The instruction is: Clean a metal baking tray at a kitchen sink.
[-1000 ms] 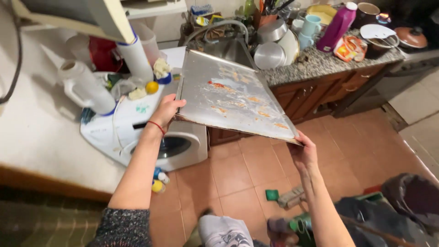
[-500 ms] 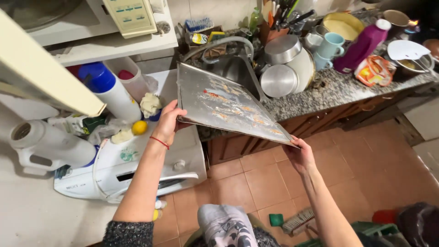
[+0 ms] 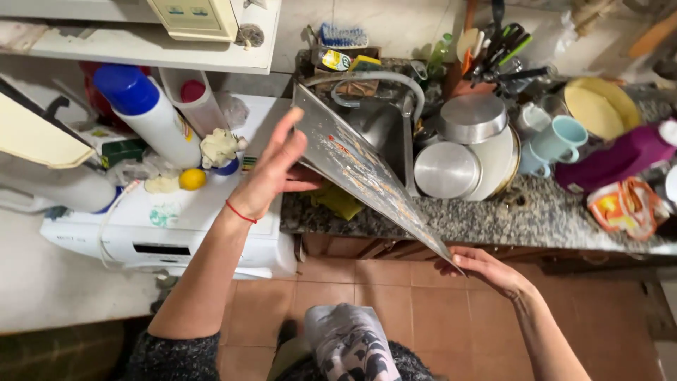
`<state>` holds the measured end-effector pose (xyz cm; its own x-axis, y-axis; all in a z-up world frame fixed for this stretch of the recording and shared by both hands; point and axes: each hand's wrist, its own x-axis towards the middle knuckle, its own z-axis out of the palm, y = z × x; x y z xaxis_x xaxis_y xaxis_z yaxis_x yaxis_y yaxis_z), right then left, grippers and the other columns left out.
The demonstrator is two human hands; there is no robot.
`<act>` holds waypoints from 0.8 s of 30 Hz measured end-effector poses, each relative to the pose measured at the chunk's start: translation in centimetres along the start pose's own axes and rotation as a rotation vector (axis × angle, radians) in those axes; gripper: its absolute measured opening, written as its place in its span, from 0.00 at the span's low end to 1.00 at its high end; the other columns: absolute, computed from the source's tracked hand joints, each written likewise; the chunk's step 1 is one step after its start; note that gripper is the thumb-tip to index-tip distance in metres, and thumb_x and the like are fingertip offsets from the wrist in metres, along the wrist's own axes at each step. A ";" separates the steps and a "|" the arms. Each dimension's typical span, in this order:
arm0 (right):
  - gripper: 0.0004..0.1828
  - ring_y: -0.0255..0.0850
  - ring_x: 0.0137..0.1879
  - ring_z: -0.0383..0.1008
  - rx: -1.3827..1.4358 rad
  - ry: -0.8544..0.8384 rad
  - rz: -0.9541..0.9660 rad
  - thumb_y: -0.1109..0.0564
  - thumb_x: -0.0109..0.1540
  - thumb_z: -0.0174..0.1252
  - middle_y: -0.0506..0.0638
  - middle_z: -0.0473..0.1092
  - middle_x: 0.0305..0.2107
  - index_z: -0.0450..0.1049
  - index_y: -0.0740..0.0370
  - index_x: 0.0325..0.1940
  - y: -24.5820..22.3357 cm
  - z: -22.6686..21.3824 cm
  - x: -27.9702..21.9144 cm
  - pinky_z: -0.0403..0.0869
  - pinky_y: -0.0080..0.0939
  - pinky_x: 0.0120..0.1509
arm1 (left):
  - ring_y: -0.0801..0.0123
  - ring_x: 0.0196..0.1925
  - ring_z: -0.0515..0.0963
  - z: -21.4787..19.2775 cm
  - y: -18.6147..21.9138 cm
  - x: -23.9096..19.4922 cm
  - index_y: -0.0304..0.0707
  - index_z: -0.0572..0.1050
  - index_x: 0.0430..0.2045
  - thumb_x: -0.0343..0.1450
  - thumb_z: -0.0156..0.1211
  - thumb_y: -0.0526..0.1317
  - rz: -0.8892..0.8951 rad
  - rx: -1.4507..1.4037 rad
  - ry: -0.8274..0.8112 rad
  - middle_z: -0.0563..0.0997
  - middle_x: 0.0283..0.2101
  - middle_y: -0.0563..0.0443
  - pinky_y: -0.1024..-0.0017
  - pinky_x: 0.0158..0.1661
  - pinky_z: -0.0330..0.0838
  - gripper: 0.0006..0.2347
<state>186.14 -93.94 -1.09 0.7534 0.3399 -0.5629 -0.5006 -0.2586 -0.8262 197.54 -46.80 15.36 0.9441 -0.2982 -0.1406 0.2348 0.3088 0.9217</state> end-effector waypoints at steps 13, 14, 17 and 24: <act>0.26 0.44 0.61 0.73 0.122 -0.100 -0.052 0.53 0.63 0.56 0.57 0.74 0.54 0.72 0.66 0.64 8.7 1.8 12.2 0.70 0.45 0.65 | 0.78 0.37 0.79 5.9 -1.8 4.6 0.40 0.62 0.36 0.68 0.75 0.36 0.400 0.121 -0.044 0.79 0.37 0.53 0.80 0.37 0.78 0.19; 0.27 0.45 0.61 0.72 0.005 -0.102 -0.151 0.53 0.63 0.57 0.57 0.72 0.54 0.70 0.62 0.67 8.8 3.4 15.3 0.70 0.46 0.66 | 0.78 0.37 0.80 5.9 -1.7 4.6 0.40 0.63 0.36 0.67 0.75 0.36 0.395 0.148 -0.010 0.78 0.37 0.54 0.80 0.37 0.80 0.19; 0.31 0.52 0.66 0.66 -0.335 0.037 -0.500 0.55 0.62 0.61 0.61 0.66 0.60 0.66 0.62 0.69 5.2 8.1 26.2 0.65 0.49 0.69 | 0.79 0.36 0.80 5.9 -1.1 4.3 0.40 0.63 0.36 0.67 0.76 0.38 0.372 0.163 0.043 0.78 0.36 0.54 0.80 0.36 0.79 0.19; 0.36 0.60 0.68 0.57 -0.805 0.645 -1.142 0.60 0.58 0.59 0.68 0.57 0.60 0.52 0.67 0.68 -14.4 20.1 34.3 0.61 0.58 0.67 | 0.78 0.35 0.80 5.6 -0.3 4.1 0.41 0.63 0.35 0.67 0.76 0.39 0.373 0.074 0.045 0.81 0.35 0.51 0.80 0.35 0.78 0.20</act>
<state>210.60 -60.42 -8.99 0.7194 0.3085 0.6223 0.6491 -0.6175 -0.4443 199.99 -53.19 16.52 0.9713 -0.1369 0.1947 -0.1422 0.3221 0.9360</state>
